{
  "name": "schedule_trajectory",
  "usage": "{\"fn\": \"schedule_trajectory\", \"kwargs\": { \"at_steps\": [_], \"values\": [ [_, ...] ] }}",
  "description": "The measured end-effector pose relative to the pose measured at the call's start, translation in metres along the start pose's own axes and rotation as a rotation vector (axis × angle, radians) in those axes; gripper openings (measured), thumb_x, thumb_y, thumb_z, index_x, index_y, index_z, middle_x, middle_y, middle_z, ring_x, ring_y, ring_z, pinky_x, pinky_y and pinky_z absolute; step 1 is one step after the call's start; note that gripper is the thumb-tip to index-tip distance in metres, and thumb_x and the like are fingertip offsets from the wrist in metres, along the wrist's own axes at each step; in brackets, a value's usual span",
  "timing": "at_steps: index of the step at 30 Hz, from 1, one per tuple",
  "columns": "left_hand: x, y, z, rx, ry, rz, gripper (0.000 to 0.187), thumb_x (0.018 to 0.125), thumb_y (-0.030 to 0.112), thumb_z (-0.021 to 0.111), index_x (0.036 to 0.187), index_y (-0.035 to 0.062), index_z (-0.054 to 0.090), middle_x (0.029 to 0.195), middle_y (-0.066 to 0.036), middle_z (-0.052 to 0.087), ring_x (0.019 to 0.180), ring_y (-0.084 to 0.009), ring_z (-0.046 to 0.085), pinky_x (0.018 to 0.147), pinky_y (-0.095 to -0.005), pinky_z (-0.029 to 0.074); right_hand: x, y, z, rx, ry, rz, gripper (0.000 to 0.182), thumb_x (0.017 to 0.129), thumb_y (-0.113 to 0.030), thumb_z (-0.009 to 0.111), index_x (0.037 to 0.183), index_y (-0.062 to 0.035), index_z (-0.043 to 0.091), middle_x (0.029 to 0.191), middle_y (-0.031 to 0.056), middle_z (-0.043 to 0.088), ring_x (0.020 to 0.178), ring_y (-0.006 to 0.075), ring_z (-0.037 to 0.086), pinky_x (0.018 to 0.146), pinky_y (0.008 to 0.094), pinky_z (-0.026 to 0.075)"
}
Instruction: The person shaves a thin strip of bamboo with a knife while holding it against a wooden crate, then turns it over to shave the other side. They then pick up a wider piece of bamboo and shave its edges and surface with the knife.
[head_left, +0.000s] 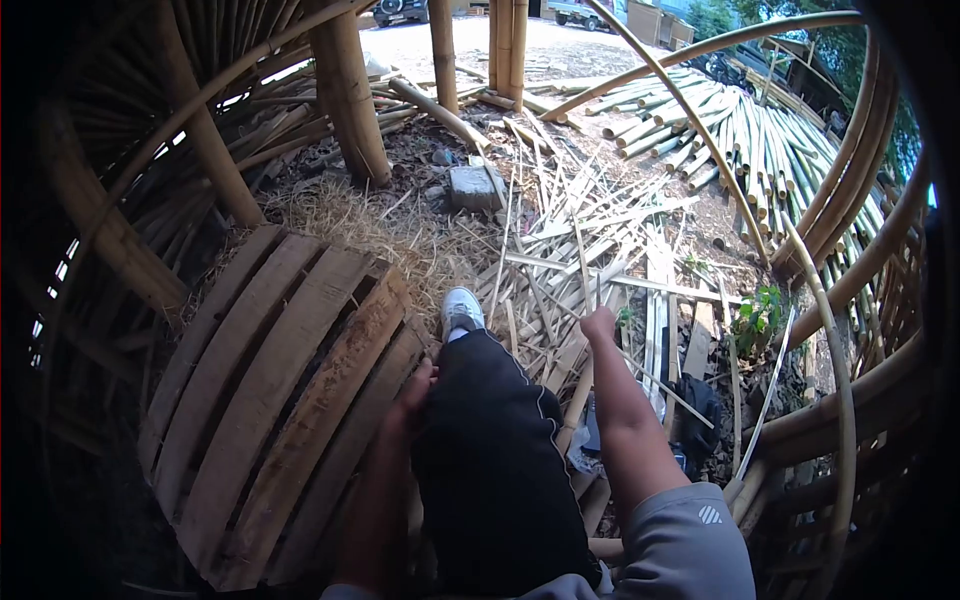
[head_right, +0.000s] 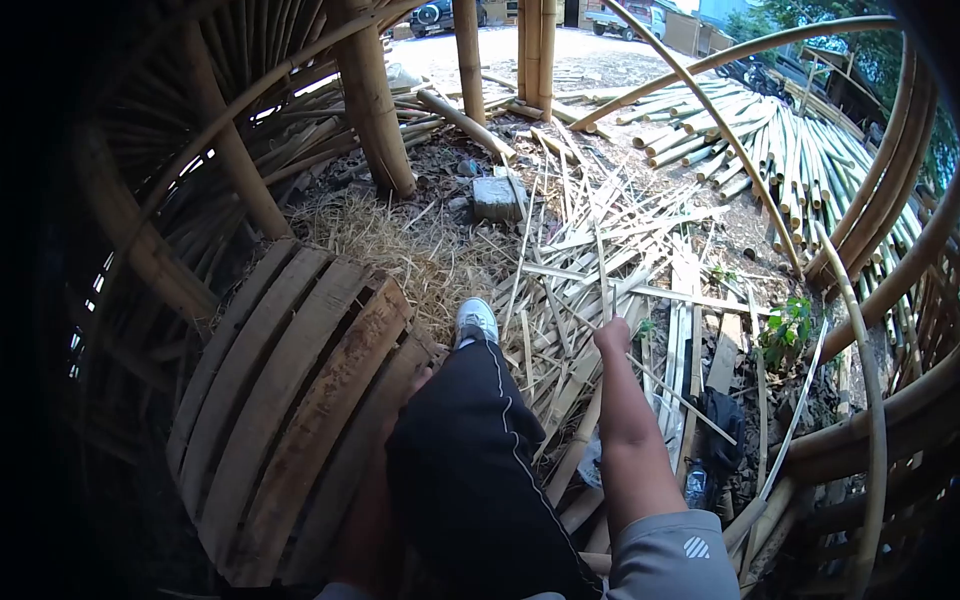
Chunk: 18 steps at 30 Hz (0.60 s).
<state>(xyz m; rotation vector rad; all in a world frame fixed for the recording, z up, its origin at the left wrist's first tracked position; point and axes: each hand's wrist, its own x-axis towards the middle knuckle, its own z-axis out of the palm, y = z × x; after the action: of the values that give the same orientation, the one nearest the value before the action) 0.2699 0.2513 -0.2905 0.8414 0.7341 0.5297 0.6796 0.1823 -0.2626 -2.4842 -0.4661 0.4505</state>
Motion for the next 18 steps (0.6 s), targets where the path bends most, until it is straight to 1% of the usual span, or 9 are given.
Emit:
{"fn": "schedule_trajectory", "kwargs": {
  "at_steps": [1, 3, 5, 7, 9, 10, 12, 16, 18],
  "values": [
    [-0.012, 0.027, 0.02, -0.085, 0.015, -0.157, 0.055, 0.103, 0.046, 0.029, 0.13, 0.0012, 0.045, 0.128, -0.015, 0.053, 0.12, -0.0235, 0.05, 0.105, -0.0351, 0.037, 0.011, 0.007, 0.007, -0.046, 0.046, -0.067, 0.042, 0.077, -0.019, 0.069, 0.113, 0.0003, 0.061, 0.115, 0.0229, 0.063, 0.108, 0.0378, 0.061, 0.09, 0.044, 0.051],
    [-0.08, 0.079, 0.065, 0.053, 0.022, -0.063, 0.054, 0.104, 0.044, 0.027, 0.128, 0.0, 0.047, 0.13, -0.016, 0.052, 0.12, -0.0246, 0.052, 0.105, -0.037, 0.038, 0.021, 0.011, 0.012, -0.143, 0.067, -0.153, 0.041, 0.074, -0.012, 0.067, 0.112, 0.0016, 0.063, 0.107, 0.0243, 0.066, 0.101, 0.0376, 0.064, 0.086, 0.0421, 0.053],
    [-0.144, 0.126, 0.103, 0.11, 0.045, 0.008, 0.053, 0.104, 0.042, 0.026, 0.127, -0.0007, 0.048, 0.132, -0.016, 0.052, 0.12, -0.0251, 0.053, 0.104, -0.0379, 0.039, 0.031, 0.008, 0.015, -0.209, 0.021, -0.128, 0.031, 0.082, -0.009, 0.064, 0.112, -0.001, 0.063, 0.116, 0.0214, 0.064, 0.11, 0.0366, 0.062, 0.09, 0.042, 0.052],
    [-0.185, 0.149, 0.111, 0.454, -0.052, 0.16, 0.053, 0.104, 0.04, 0.026, 0.132, -0.0029, 0.043, 0.141, -0.018, 0.042, 0.132, -0.027, 0.041, 0.108, -0.0403, 0.035, 0.042, 0.013, 0.02, -0.241, 0.016, -0.169, 0.025, 0.081, -0.003, 0.063, 0.106, 0.0007, 0.065, 0.115, 0.023, 0.064, 0.11, 0.0365, 0.062, 0.088, 0.0431, 0.053],
    [-0.226, 0.163, 0.115, 0.519, -0.05, 0.491, 0.044, 0.103, 0.033, 0.037, 0.13, -0.002, 0.044, 0.141, -0.021, 0.043, 0.133, -0.0305, 0.041, 0.108, -0.0413, 0.035, 0.031, 0.011, 0.005, -0.153, -0.001, -0.253, 0.034, 0.071, -0.011, 0.07, 0.101, 0.0027, 0.066, 0.104, 0.0259, 0.066, 0.097, 0.036, 0.067, 0.082, 0.0408, 0.054],
    [-0.249, 0.176, 0.12, 0.524, -0.031, 0.489, 0.044, 0.103, 0.033, 0.037, 0.13, -0.002, 0.044, 0.141, -0.021, 0.043, 0.133, -0.0305, 0.041, 0.108, -0.0413, 0.035, 0.028, 0.006, -0.003, -0.052, -0.027, -0.237, 0.037, 0.065, -0.019, 0.071, 0.094, 0.004, 0.066, 0.094, 0.0255, 0.068, 0.09, 0.0369, 0.067, 0.081, 0.041, 0.054],
    [-0.281, 0.208, 0.128, 1.218, 0.348, 0.996, 0.035, 0.099, 0.019, 0.044, 0.128, -0.0001, 0.046, 0.141, -0.022, 0.041, 0.133, -0.0346, 0.041, 0.11, -0.0437, 0.033, 0.034, 0.003, 0.0, 0.013, 0.232, -0.333, 0.042, 0.064, -0.028, 0.07, 0.091, 0.0042, 0.066, 0.087, 0.0256, 0.068, 0.085, 0.0384, 0.066, 0.081, 0.0419, 0.053],
    [-0.301, 0.214, 0.077, 1.443, 0.663, 0.9, 0.039, 0.094, 0.013, 0.047, 0.132, 0.0032, 0.043, 0.144, -0.023, 0.037, 0.133, -0.0391, 0.038, 0.112, -0.0461, 0.028, 0.046, 0.001, 0.003, -0.021, 0.238, -0.385, 0.035, 0.064, -0.027, 0.07, 0.082, 0.0013, 0.064, 0.082, 0.0225, 0.067, 0.081, 0.0378, 0.066, 0.077, 0.0425, 0.052],
    [-0.295, 0.198, 0.049, 1.483, 0.899, 0.69, 0.044, 0.095, 0.017, 0.047, 0.135, 0.0028, 0.038, 0.149, -0.021, 0.032, 0.136, -0.0405, 0.033, 0.114, -0.0499, 0.023, 0.043, -0.009, 0.0, 0.005, 0.066, -0.285, 0.032, 0.063, -0.026, 0.074, 0.078, -0.0006, 0.061, 0.076, 0.0175, 0.066, 0.073, 0.0306, 0.068, 0.069, 0.0399, 0.053]
  ]
}}
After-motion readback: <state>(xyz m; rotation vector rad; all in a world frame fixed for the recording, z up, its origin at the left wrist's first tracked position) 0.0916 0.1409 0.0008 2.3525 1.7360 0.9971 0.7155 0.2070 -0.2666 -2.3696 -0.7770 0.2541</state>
